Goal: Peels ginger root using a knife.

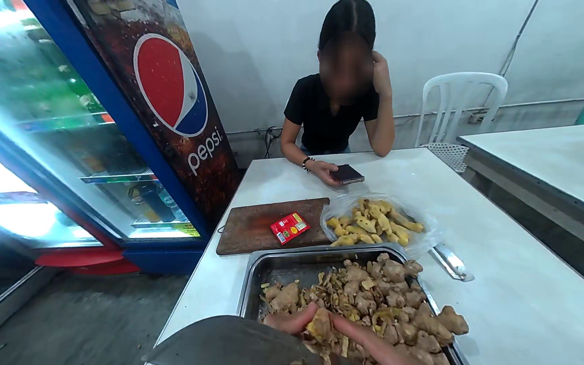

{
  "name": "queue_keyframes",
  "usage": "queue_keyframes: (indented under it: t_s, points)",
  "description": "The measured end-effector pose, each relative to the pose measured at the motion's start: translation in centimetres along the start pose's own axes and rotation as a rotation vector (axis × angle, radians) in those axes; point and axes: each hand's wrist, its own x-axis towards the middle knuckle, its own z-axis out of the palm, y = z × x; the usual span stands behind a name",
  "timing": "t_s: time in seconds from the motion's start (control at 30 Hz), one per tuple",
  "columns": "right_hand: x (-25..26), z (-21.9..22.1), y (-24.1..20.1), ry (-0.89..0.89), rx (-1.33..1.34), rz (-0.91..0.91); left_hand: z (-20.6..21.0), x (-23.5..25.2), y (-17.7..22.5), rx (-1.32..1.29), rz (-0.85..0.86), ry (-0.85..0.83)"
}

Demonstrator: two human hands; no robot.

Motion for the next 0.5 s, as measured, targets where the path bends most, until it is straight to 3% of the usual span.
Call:
queue_keyframes:
  t_s: [0.3, 0.4, 0.5]
  points:
    - [-0.3, 0.0, 0.3, 0.024, -0.003, -0.019, 0.1, -0.4, 0.9, 0.173, -0.039, 0.001]
    - [-0.6, 0.2, 0.3, 0.089, -0.157, 0.001, 0.1, -0.5, 1.5, 0.150, -0.135, 0.012]
    - [-0.5, 0.7, 0.5, 0.208, -0.321, -0.021, -0.1, -0.4, 2.0, 0.078, -0.341, -0.012]
